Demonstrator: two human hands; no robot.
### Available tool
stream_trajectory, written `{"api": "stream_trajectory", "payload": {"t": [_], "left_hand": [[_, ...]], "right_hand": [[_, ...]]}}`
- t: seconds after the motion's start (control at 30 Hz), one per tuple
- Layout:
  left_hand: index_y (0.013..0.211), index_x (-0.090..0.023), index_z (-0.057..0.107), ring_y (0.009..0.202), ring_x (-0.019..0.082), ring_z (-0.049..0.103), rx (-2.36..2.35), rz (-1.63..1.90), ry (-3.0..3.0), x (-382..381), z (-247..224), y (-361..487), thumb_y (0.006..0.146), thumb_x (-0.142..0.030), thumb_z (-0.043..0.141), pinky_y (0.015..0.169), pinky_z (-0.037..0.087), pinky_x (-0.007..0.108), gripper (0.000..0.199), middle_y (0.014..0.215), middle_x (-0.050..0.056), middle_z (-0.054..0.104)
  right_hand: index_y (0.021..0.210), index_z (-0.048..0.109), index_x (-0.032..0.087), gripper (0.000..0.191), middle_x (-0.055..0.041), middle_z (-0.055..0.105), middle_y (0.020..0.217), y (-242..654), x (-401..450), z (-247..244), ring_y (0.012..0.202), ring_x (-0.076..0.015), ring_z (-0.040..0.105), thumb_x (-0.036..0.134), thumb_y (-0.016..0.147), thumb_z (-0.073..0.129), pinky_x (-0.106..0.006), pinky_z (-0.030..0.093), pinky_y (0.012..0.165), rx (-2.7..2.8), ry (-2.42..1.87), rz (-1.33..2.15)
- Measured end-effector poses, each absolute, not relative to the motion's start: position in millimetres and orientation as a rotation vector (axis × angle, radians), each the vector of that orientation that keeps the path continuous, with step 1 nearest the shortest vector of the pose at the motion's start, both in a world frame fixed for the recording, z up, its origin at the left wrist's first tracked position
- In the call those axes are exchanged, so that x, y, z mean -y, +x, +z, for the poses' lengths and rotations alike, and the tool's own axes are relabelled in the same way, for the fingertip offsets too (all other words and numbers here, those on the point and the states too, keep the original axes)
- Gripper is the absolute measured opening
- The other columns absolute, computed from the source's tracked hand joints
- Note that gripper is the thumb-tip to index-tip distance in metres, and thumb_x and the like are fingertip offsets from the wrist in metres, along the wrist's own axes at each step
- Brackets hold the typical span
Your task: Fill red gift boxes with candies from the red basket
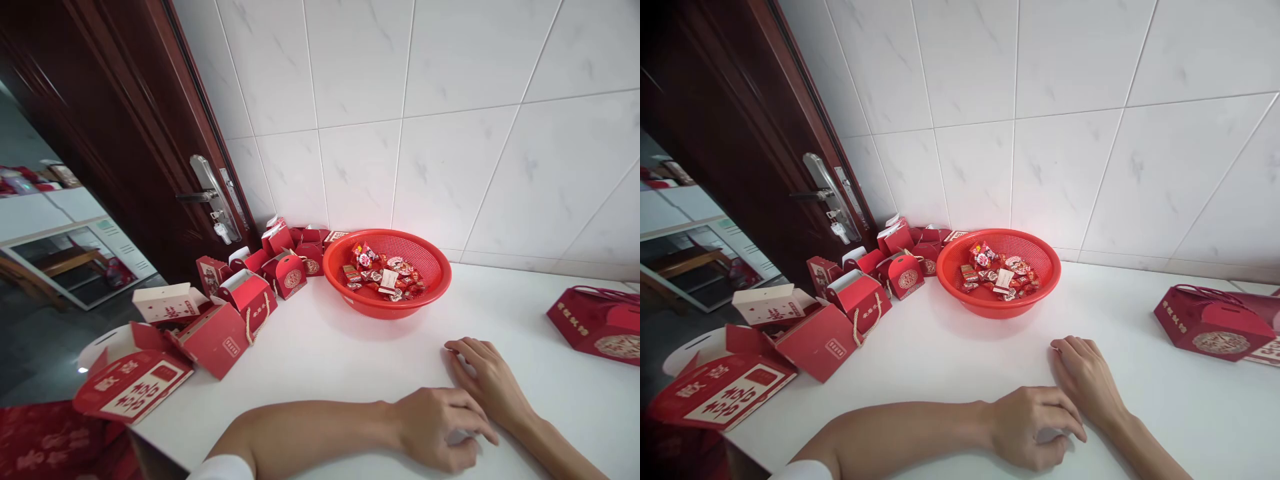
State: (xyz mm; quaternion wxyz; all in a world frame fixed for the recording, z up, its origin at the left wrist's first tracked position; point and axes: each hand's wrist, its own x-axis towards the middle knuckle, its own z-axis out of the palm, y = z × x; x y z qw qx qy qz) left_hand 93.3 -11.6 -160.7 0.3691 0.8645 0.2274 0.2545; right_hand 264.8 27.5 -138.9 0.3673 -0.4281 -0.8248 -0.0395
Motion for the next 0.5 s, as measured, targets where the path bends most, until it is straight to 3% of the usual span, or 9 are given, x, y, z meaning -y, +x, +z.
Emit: {"api": "stream_trajectory", "payload": {"t": [0.5], "left_hand": [[0.111, -0.013, 0.075, 0.109, 0.015, 0.072, -0.554, 0.609, 2.207, 13.7, -158.0, 92.2, 0.088, -0.018, 0.059, 0.108, 0.047, 0.015, 0.028, 0.122, 0.006, 0.070]], "right_hand": [[0.093, 0.064, 0.026, 0.019, -0.0059, 0.075, 0.083, 269.8, -27.9, -145.2, 0.070, -0.0251, 0.070, 0.036, 0.100, 0.050, -0.040, 0.055, 0.063, 2.118, -1.081, -0.082]]}}
